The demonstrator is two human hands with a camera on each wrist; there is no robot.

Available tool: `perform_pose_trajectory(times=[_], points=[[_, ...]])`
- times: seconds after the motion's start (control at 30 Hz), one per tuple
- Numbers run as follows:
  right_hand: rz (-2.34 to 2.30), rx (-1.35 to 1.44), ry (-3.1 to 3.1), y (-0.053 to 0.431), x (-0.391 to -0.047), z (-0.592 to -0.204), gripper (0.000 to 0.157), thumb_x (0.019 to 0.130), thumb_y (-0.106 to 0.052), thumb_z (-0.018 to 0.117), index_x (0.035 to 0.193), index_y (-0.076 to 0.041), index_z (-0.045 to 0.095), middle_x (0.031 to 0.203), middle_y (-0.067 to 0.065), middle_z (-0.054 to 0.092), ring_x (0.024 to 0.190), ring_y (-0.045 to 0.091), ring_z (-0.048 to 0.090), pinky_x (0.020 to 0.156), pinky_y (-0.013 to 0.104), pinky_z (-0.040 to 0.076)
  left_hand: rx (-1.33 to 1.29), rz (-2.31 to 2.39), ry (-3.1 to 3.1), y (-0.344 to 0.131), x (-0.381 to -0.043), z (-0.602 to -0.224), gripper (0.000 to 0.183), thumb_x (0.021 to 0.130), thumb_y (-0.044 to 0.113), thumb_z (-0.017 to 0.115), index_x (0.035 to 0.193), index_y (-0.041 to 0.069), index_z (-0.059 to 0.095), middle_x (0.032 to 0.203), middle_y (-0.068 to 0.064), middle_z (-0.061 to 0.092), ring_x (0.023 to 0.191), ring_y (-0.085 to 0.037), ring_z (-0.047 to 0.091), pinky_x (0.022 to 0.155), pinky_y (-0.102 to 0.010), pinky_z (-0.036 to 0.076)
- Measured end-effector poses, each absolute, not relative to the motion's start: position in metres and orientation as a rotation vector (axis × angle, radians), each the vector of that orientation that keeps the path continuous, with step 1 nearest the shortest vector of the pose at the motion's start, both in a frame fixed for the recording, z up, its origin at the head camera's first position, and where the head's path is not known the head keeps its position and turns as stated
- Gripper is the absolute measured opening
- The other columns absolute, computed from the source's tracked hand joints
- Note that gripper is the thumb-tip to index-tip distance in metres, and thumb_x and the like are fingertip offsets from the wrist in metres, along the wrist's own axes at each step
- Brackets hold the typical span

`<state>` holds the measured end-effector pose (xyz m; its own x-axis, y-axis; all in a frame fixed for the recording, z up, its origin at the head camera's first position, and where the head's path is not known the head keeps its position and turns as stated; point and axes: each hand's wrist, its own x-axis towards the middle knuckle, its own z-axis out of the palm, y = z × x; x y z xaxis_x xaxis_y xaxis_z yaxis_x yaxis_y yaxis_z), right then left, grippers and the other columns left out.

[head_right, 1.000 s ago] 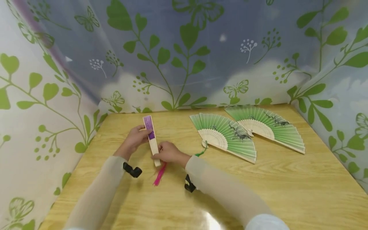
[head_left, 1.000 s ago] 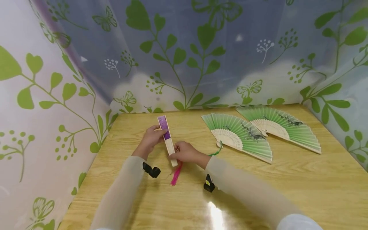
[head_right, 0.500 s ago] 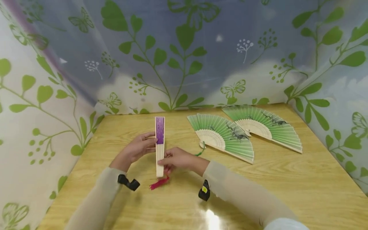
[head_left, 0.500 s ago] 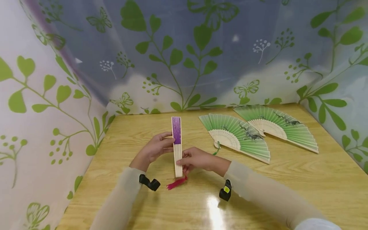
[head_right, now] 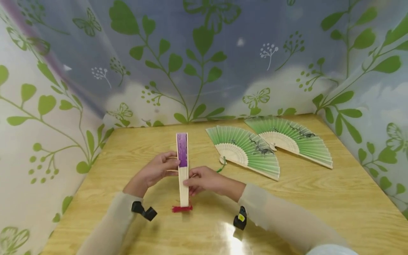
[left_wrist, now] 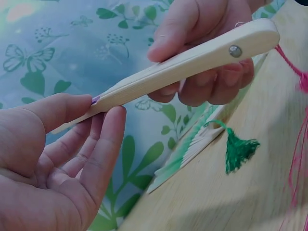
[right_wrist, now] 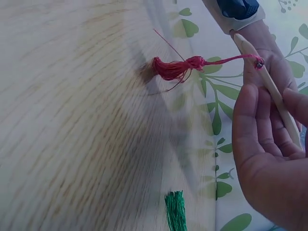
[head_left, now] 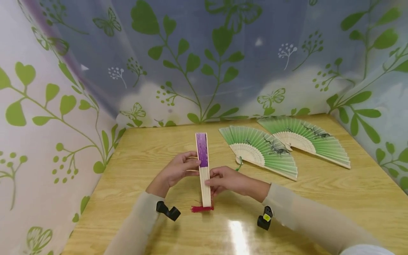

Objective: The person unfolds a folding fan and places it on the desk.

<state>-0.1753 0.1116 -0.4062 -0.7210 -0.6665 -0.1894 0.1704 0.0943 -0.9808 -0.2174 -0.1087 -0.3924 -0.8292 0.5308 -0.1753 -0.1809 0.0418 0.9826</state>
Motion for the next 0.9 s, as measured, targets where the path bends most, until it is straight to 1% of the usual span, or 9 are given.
perform_pose_trajectory(times=[0.1, 0.17, 0.3, 0.43, 0.57, 0.67, 0.9], points=[[-1.748, -0.455, 1.737, 0.115, -0.173, -0.406, 0.014, 0.098, -0.013, 0.058, 0.098, 0.001, 0.056, 0.080, 0.007, 0.066, 0.071, 0.017, 0.065, 0.073, 0.036, 0.060, 0.356, 1.833, 1.804, -0.105, -0.213, -0.394, 0.032, 0.099, 0.006, 0.054, 0.129, -0.003, 0.048, 0.100, -0.002, 0.069, 0.092, -0.017, 0.066, 0.089, -0.042, 0.056], [-1.790, -0.426, 1.745, 0.118, -0.173, -0.407, 0.014, 0.098, -0.012, 0.057, 0.099, 0.001, 0.056, 0.078, 0.007, 0.066, 0.069, 0.016, 0.065, 0.071, 0.034, 0.060, 0.364, 1.823, 1.800, -0.102, -0.211, -0.396, 0.031, 0.099, 0.006, 0.054, 0.128, -0.002, 0.048, 0.100, -0.001, 0.068, 0.092, -0.017, 0.065, 0.089, -0.042, 0.056], [-1.863, -0.366, 1.748, 0.122, -0.175, -0.409, 0.015, 0.098, -0.010, 0.057, 0.105, 0.003, 0.055, 0.080, 0.006, 0.067, 0.070, 0.015, 0.065, 0.069, 0.031, 0.060, 0.365, 1.821, 1.794, -0.095, -0.208, -0.401, 0.031, 0.099, 0.009, 0.055, 0.128, -0.002, 0.049, 0.099, 0.000, 0.068, 0.092, -0.016, 0.065, 0.088, -0.040, 0.056], [-1.906, -0.335, 1.756, 0.126, -0.177, -0.412, 0.017, 0.098, -0.009, 0.057, 0.108, 0.004, 0.053, 0.084, 0.005, 0.069, 0.072, 0.015, 0.066, 0.073, 0.034, 0.060, 0.337, 1.822, 1.798, -0.089, -0.205, -0.405, 0.030, 0.099, 0.009, 0.054, 0.126, -0.003, 0.050, 0.096, 0.000, 0.069, 0.091, -0.015, 0.065, 0.084, -0.036, 0.057], [-1.938, -0.308, 1.773, 0.129, -0.178, -0.412, 0.015, 0.098, -0.009, 0.057, 0.106, 0.003, 0.054, 0.085, 0.005, 0.070, 0.074, 0.016, 0.067, 0.079, 0.042, 0.059, 0.342, 1.804, 1.802, -0.085, -0.202, -0.407, 0.031, 0.100, 0.009, 0.054, 0.126, -0.006, 0.048, 0.097, -0.002, 0.069, 0.091, -0.015, 0.065, 0.084, -0.036, 0.057], [-1.952, -0.288, 1.768, 0.131, -0.178, -0.412, 0.014, 0.098, -0.009, 0.058, 0.106, 0.003, 0.054, 0.086, 0.004, 0.071, 0.075, 0.016, 0.068, 0.081, 0.044, 0.058, 0.348, 1.797, 1.819, -0.082, -0.201, -0.407, 0.031, 0.099, 0.009, 0.055, 0.124, -0.006, 0.049, 0.098, -0.003, 0.069, 0.091, -0.016, 0.065, 0.084, -0.037, 0.057], [-1.972, -0.265, 1.748, 0.132, -0.177, -0.410, 0.016, 0.099, -0.011, 0.056, 0.108, 0.002, 0.056, 0.085, 0.004, 0.070, 0.075, 0.015, 0.067, 0.079, 0.040, 0.059, 0.334, 1.802, 1.874, -0.078, -0.199, -0.408, 0.021, 0.099, 0.011, 0.056, 0.114, -0.003, 0.053, 0.096, -0.002, 0.067, 0.088, -0.016, 0.065, 0.081, -0.036, 0.058]])
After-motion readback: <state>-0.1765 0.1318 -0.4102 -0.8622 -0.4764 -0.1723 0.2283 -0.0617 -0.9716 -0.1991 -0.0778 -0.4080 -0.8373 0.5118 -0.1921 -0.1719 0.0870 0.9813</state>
